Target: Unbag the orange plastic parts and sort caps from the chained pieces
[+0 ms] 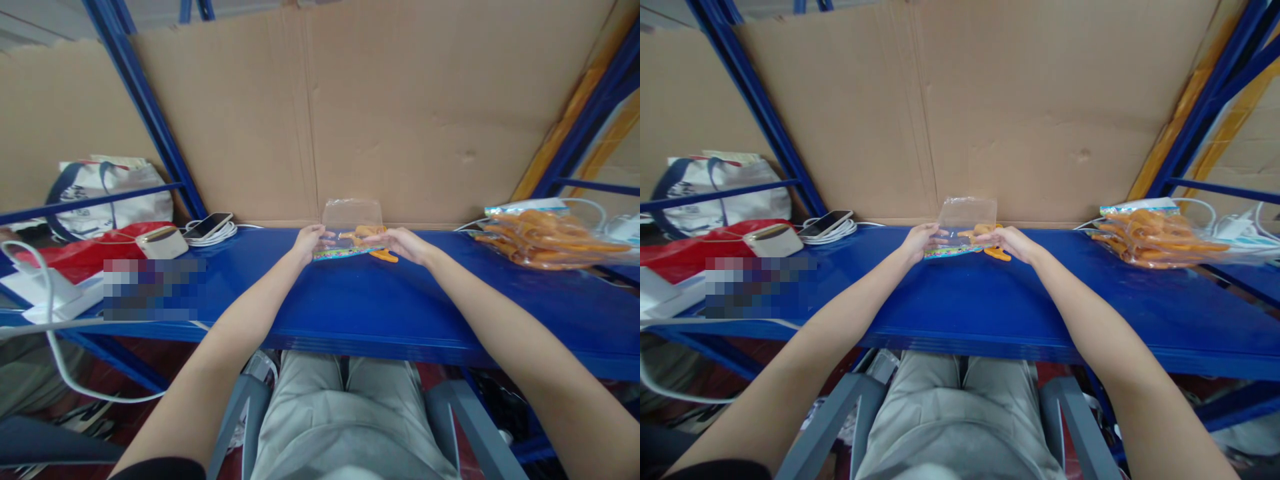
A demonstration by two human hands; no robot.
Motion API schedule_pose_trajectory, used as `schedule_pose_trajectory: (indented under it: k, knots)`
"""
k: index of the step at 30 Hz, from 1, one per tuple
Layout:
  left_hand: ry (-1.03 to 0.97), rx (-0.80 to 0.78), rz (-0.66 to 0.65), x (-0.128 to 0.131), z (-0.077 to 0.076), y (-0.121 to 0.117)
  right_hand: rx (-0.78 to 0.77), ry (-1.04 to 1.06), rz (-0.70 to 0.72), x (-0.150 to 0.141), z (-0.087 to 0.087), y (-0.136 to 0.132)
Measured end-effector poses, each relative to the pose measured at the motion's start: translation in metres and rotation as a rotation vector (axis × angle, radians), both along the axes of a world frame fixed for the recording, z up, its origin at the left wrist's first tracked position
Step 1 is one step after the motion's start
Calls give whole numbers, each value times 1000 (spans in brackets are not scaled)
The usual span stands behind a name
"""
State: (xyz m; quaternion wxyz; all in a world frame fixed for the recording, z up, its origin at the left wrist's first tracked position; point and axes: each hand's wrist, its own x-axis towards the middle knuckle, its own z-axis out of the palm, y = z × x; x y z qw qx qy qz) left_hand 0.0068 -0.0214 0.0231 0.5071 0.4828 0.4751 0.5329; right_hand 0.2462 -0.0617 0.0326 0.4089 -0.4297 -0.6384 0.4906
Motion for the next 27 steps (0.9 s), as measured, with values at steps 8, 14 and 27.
schedule_pose_trajectory:
  k: [8, 14, 27]
  knots:
    - [46, 44, 56, 4, 5, -5, 7, 80, -215, -5, -1, -3]
    - [118, 81, -132, 5, 6, -11, 20, 361, -320, -3, 2, 3]
    - [96, 46, -232, 11, 7, -20, -18, 377, -398, -11, 3, 1]
